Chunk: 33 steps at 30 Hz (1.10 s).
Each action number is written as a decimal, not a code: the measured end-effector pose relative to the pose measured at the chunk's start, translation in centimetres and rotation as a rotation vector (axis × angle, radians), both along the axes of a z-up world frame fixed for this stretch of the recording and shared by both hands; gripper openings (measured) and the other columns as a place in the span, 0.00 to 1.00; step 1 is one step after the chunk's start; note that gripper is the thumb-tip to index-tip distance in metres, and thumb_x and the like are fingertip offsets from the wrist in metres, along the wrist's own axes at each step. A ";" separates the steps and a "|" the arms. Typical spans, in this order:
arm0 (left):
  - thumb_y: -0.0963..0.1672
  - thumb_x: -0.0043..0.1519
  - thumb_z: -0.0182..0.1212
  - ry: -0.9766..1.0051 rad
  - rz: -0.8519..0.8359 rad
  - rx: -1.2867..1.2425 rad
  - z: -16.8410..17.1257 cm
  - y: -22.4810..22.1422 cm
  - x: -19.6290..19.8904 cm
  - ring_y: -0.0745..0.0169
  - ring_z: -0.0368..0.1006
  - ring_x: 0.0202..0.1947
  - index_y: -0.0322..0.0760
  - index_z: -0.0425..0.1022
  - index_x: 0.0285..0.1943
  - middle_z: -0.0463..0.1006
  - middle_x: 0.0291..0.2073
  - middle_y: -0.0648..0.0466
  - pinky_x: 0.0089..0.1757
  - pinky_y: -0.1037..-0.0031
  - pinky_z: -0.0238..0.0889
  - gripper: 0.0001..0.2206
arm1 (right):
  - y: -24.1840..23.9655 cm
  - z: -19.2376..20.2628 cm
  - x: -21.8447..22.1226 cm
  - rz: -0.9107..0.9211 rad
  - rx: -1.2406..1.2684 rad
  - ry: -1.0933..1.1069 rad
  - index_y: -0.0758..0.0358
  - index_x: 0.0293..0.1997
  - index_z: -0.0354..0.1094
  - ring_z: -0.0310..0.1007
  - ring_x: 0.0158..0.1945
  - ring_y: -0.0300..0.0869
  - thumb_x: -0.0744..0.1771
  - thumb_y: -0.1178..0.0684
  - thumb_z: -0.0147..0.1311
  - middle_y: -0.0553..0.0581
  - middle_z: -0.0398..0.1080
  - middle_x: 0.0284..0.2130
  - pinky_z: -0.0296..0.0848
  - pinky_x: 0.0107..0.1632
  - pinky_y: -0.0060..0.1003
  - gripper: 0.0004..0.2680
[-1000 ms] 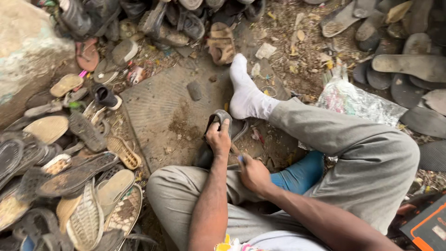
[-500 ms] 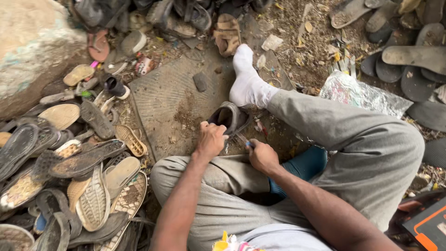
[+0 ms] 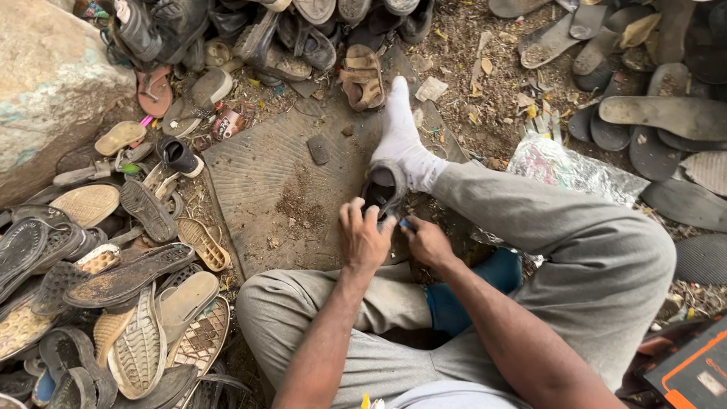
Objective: The person repairs shoes by hand using a knife and a sharpening stone. The person scrapes the soles of various footwear, handles a red sandal, and uses a small blade to trim material from shoe components while seated on the ground.
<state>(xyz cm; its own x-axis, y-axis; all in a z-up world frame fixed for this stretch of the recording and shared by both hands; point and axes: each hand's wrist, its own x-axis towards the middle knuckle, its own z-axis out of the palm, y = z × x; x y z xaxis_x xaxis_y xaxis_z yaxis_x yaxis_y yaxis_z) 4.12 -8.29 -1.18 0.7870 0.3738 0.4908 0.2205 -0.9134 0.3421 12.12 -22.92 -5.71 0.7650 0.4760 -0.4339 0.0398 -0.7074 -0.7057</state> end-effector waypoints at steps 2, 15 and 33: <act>0.49 0.46 0.78 0.274 -0.056 -0.040 0.5 0.2 -0.2 0.32 0.60 0.59 0.31 0.73 0.51 0.63 0.57 0.38 0.55 0.46 0.61 0.28 | 0.1 -0.4 0.5 0.038 0.037 0.040 0.60 0.63 0.68 0.76 0.54 0.54 0.70 0.46 0.48 0.65 0.74 0.54 0.72 0.59 0.48 0.16; 0.43 0.54 0.73 0.249 -0.050 -0.353 -1.4 1.2 -0.7 0.29 0.52 0.70 0.34 0.83 0.38 0.46 0.75 0.29 0.65 0.52 0.53 0.09 | 0.9 0.2 0.6 0.058 0.112 -0.120 0.65 0.56 0.72 0.76 0.50 0.62 0.69 0.48 0.51 0.71 0.76 0.46 0.73 0.54 0.51 0.14; 0.44 0.57 0.66 0.075 -0.033 -1.194 -0.8 0.2 -0.8 0.49 0.57 0.69 0.31 0.83 0.40 0.52 0.74 0.46 0.63 0.64 0.60 0.09 | -2.7 6.1 -8.5 -0.129 -0.017 0.201 0.62 0.47 0.73 0.80 0.38 0.59 0.69 0.48 0.48 0.69 0.77 0.32 0.74 0.45 0.52 0.11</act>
